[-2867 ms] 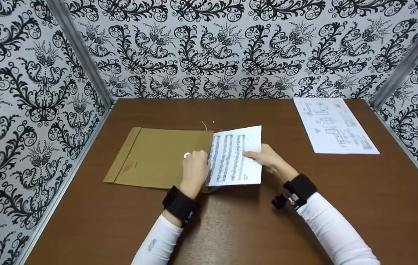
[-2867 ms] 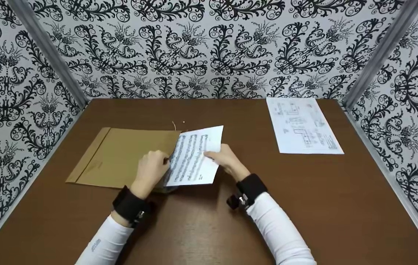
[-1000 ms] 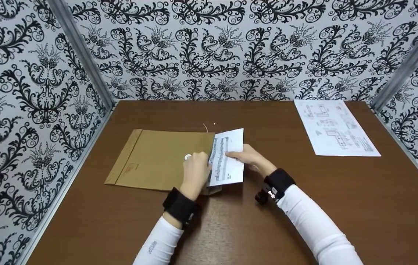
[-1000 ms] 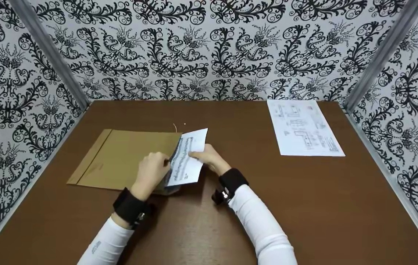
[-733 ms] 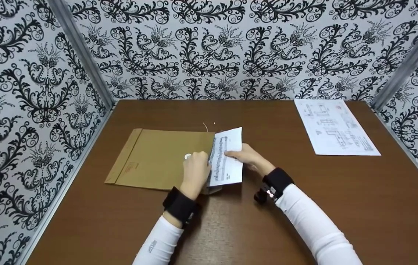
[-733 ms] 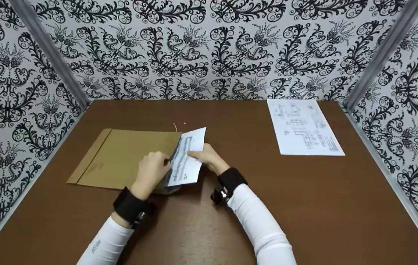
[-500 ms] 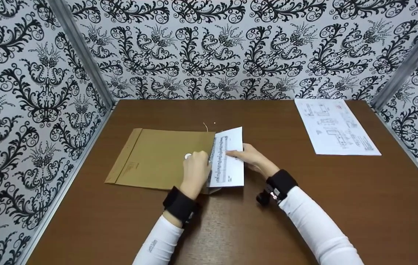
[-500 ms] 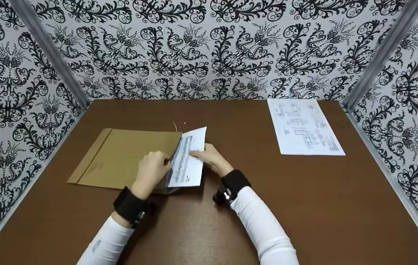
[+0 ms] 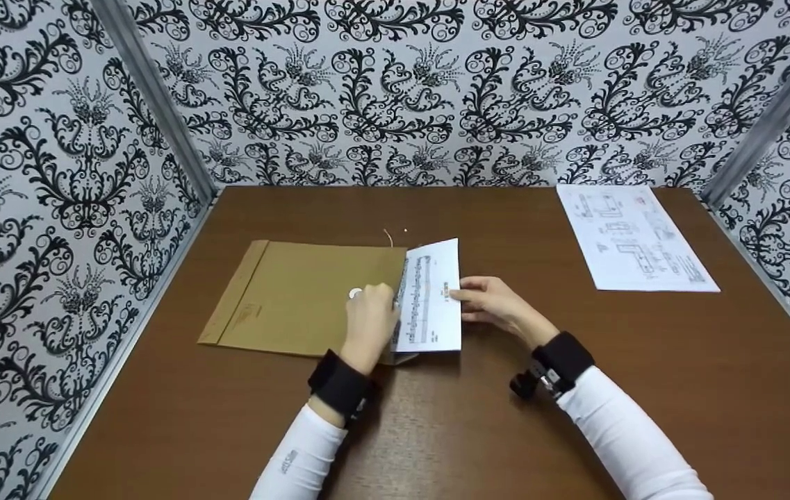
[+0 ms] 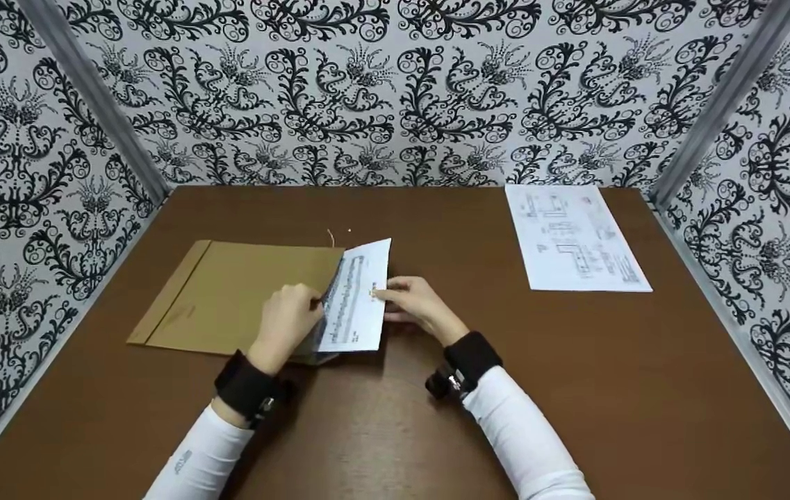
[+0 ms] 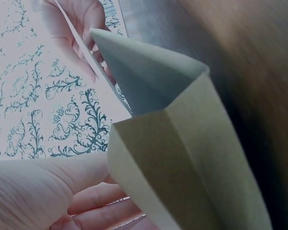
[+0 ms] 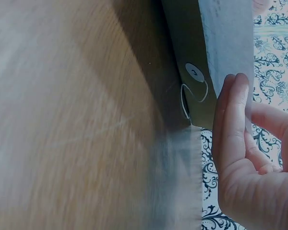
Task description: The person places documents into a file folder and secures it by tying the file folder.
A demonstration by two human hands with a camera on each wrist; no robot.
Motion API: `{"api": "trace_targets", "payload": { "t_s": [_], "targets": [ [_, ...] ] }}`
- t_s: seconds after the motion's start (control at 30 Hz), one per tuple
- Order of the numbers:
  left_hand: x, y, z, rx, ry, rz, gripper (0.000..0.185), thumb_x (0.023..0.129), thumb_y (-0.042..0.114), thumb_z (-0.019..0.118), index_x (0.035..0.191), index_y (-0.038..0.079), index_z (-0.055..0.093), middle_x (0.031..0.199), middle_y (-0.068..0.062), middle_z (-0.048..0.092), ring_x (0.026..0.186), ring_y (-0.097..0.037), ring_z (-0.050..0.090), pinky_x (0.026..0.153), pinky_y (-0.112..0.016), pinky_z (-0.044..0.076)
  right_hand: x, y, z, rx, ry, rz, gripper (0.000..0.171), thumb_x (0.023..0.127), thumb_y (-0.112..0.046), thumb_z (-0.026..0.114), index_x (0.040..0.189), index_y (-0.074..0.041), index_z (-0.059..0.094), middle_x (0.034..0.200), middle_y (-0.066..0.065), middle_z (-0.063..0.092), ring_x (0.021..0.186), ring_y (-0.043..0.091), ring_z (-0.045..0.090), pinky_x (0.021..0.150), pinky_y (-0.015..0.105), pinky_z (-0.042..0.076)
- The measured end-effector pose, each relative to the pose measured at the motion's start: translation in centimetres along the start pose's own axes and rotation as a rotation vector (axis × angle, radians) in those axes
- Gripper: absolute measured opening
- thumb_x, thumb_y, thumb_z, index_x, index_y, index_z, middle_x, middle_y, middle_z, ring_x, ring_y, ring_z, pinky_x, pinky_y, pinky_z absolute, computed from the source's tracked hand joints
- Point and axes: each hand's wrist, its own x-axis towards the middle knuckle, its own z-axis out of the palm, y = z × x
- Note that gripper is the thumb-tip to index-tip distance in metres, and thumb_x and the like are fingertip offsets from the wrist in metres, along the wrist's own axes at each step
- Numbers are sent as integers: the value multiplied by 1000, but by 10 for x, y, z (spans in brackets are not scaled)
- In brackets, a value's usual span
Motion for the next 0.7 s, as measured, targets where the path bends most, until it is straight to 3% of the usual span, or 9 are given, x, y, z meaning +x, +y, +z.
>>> {"api": "trace_targets", "payload": {
  "t_s": [0.2,0.37,0.7],
  "targets": [
    [0,1,-2,-10,-17,-4,11,83,8,75,75,1,73,82,-19,77,70,-39,72,62,-50,57,-4,2,-3,15,7,1,43,99,-9,62,134,14,52,88,-4,72,74,6,71,70,19,60],
    [-1,1,-2,5,20,10,13,82,7,75,71,2,71,79,-19,77,69,-39,72,60,-49,57,-1,4,-2,27,16,0,45,99,-6,62,135,17,51,90,-3,73,75,6,72,72,18,60],
    [-1,1,-2,10,25,11,11,80,4,74,71,1,70,78,-18,77,68,-37,72,59,-48,57,3,5,12,76,29,-20,47,100,-3,59,138,21,46,90,-3,72,76,5,72,75,18,61]
  ]
}}
